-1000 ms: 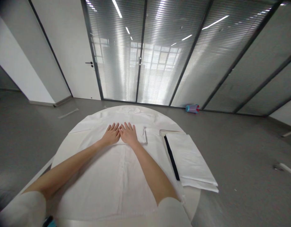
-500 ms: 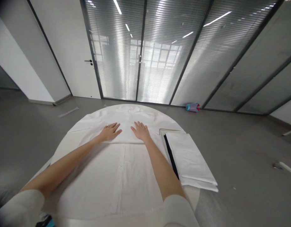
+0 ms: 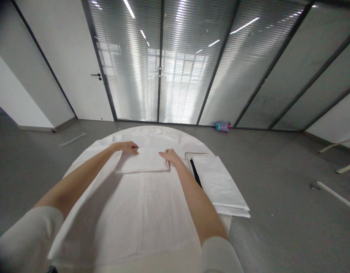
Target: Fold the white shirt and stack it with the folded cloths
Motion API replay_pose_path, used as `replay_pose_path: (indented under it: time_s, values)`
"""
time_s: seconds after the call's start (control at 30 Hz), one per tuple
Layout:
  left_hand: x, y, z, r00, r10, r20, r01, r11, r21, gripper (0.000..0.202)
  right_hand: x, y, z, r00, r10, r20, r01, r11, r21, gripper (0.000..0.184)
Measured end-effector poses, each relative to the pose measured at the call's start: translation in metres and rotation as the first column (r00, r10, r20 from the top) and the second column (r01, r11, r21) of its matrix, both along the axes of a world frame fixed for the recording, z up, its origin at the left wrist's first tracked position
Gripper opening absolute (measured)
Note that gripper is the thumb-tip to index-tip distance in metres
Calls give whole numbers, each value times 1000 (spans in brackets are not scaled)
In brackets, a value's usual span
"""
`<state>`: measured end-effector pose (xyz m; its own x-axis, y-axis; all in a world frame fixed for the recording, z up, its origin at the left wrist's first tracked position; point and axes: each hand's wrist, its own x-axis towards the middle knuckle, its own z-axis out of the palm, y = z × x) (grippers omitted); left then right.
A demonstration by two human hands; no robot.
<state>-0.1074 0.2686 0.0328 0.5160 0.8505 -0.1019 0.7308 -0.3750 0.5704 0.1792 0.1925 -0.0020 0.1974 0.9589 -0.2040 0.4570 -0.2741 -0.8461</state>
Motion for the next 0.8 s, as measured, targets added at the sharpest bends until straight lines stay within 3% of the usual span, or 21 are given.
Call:
replay_pose_path:
  time_s: [0.13, 0.23, 0.3, 0.4, 0.47, 0.53, 0.6, 0.63, 0.7, 0.8]
  values:
    - [4, -13, 9, 995, 58, -77, -52, 996, 71, 31, -16, 8, 6, 985, 0, -174, -1, 1000, -6, 26]
    - [0, -36, 36, 989, 138, -58, -121, 966, 230, 34, -17, 4, 29, 959, 78, -273, -50, 993, 109, 28]
    - [-5, -61, 56, 989, 139, -45, -104, 887, 449, 28, -11, -4, 45, 941, 184, -284, -89, 944, 316, 36]
    - [-9, -109, 62, 989, 54, -136, 64, 672, 738, 15, 5, -29, 53, 958, 286, -15, -223, 777, 588, 34]
    - [-10, -139, 45, 972, -5, -237, 189, 619, 762, 18, 15, -55, 43, 924, 273, 268, -380, 735, 562, 30]
    - [-13, -161, 17, 950, -82, -302, 278, 668, 691, 18, 23, -84, 26, 815, 320, 483, -518, 776, 359, 39]
    - [-22, -175, -13, 954, -136, -269, 277, 748, 603, 20, 28, -108, 12, 717, 408, 566, -579, 800, 157, 55]
    - [-29, -178, -25, 971, -118, -209, 220, 781, 584, 24, 29, -118, 7, 701, 426, 573, -583, 804, 116, 61]
    - [-43, -180, -44, 999, 27, -26, -6, 815, 580, 40, 26, -129, 4, 734, 378, 564, -537, 832, 142, 61]
    - [-60, -174, -57, 923, 321, 214, -384, 817, 430, 69, 12, -133, 2, 839, 207, 503, -351, 912, 210, 43]
